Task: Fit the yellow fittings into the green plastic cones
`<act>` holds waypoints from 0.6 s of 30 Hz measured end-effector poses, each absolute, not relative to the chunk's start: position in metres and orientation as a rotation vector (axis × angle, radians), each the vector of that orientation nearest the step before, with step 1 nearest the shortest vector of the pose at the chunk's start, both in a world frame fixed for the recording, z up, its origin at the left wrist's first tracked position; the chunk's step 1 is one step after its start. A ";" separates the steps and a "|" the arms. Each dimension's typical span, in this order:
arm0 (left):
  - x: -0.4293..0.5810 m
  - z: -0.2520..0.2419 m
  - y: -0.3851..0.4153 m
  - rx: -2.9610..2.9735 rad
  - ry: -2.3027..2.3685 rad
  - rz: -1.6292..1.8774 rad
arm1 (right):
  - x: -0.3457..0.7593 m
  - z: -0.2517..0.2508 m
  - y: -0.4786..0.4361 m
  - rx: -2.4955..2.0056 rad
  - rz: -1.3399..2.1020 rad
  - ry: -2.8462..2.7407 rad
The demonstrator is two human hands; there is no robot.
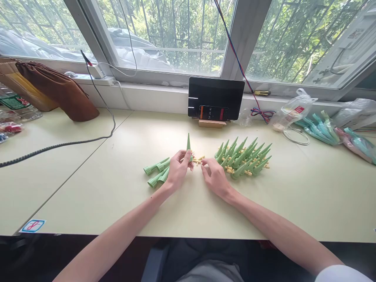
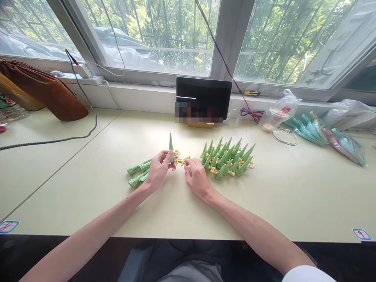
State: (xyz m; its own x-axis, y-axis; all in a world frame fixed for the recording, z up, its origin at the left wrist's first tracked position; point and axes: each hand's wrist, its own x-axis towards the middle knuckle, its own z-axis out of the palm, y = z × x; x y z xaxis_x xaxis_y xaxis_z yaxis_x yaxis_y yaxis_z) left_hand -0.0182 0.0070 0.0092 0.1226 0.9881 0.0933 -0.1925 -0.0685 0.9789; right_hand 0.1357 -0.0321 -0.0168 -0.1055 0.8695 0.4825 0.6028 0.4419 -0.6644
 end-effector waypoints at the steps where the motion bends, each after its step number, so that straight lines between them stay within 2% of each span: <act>1: -0.018 0.010 0.007 1.185 0.937 1.254 | 0.135 -0.016 -0.032 -1.257 0.364 -1.824; 18: -0.019 0.009 0.005 1.203 0.977 1.179 | 0.132 -0.021 -0.029 -1.277 0.511 -1.871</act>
